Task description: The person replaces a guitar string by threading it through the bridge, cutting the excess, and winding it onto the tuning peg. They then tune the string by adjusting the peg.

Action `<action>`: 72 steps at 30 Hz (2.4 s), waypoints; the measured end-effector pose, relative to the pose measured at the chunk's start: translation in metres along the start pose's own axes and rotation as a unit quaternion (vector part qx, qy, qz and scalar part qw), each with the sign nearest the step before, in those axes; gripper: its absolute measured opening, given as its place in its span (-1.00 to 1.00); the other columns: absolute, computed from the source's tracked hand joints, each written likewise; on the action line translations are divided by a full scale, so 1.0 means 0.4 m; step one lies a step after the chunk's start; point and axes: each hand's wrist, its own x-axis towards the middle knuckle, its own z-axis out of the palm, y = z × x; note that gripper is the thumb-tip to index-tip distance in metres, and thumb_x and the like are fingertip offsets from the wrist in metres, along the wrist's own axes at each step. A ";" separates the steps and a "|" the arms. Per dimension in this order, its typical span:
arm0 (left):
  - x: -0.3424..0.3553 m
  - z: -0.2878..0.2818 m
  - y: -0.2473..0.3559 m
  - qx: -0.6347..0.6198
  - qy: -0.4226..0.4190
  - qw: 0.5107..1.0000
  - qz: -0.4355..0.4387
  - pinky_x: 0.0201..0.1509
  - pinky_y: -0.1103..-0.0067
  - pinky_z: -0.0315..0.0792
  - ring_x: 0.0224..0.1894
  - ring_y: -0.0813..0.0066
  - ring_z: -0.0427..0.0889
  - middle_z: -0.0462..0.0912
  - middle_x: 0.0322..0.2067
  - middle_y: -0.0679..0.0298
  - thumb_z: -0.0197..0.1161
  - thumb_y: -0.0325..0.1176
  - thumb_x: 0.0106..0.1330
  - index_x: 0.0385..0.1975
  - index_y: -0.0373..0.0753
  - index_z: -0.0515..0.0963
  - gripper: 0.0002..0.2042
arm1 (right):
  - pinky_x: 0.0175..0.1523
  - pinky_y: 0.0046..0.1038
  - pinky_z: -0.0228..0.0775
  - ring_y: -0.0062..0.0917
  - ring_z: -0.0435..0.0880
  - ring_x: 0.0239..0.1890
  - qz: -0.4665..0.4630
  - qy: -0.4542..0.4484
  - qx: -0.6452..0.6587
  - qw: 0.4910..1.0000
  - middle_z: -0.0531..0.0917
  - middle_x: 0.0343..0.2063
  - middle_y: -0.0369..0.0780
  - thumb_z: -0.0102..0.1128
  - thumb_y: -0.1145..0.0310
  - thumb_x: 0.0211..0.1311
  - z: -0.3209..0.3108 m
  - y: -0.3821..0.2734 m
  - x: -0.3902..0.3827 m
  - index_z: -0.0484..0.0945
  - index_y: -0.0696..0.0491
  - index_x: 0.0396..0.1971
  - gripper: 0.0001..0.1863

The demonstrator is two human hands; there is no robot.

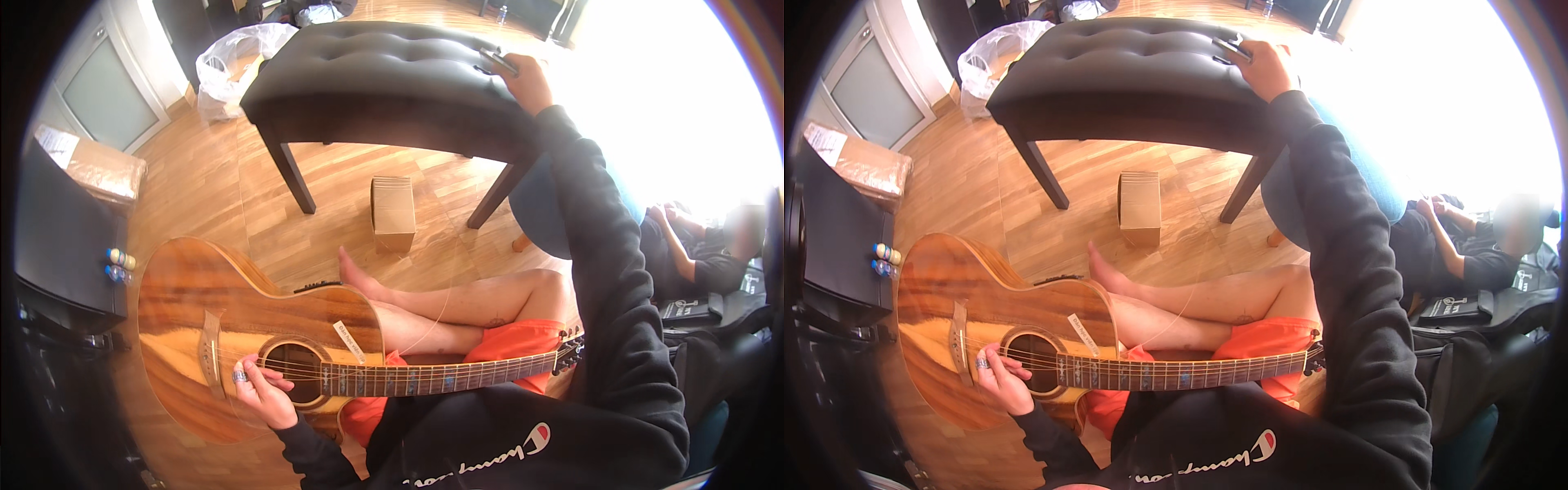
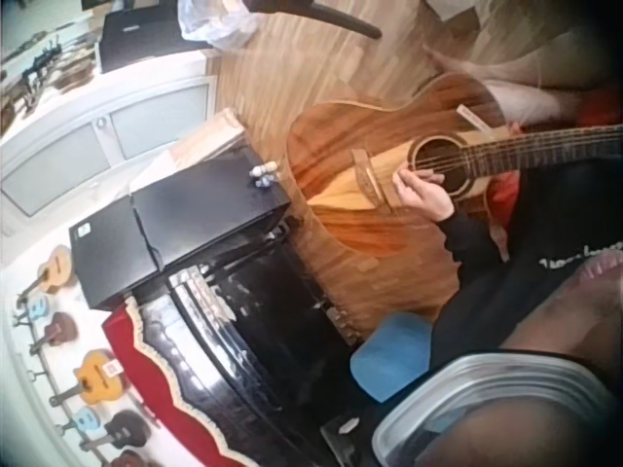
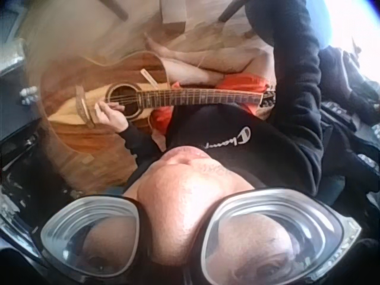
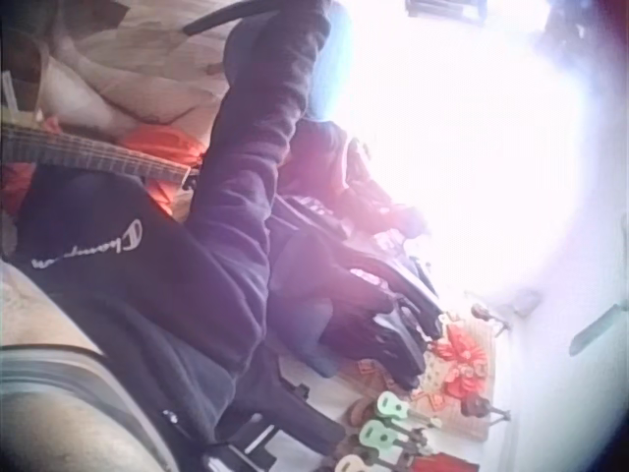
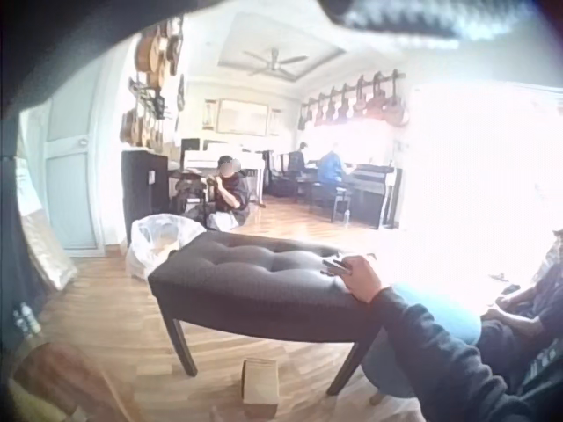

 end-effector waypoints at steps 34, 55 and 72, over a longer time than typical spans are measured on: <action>0.020 -0.040 0.010 -0.025 -0.043 0.999 0.019 -0.77 0.67 0.22 -0.81 0.59 0.34 0.45 -0.72 0.26 -0.06 -0.26 0.51 -0.17 -0.33 0.47 -0.74 | 0.13 -0.36 0.36 -0.34 0.58 -0.02 -0.134 0.032 0.123 0.983 0.64 -0.12 -0.06 0.10 0.38 0.20 -0.048 -0.014 -0.048 0.62 0.22 -0.20 -0.73; -0.106 0.069 0.333 -0.560 -0.382 0.733 -0.064 -0.46 0.67 0.47 -0.51 0.58 0.56 0.62 -0.26 0.29 -0.09 -0.38 0.47 -0.08 -0.34 0.42 -0.79 | -0.30 -0.34 0.46 -0.25 0.59 -0.46 0.003 -0.312 0.539 0.783 0.61 -0.48 -0.11 0.20 0.37 0.27 -0.408 -0.497 -0.878 0.59 0.13 -0.35 -0.87; 0.235 -0.114 0.258 -0.473 -0.221 0.849 -0.084 -0.30 0.66 0.62 -0.35 0.50 0.63 0.64 -0.10 0.03 0.01 -0.45 0.43 0.05 -0.46 0.38 -0.72 | -0.29 -0.65 0.41 -0.71 0.57 -0.41 0.343 -0.121 0.134 0.922 0.70 -0.45 -0.26 0.24 0.56 0.21 -0.663 -0.030 -0.961 0.68 0.22 -0.31 -0.90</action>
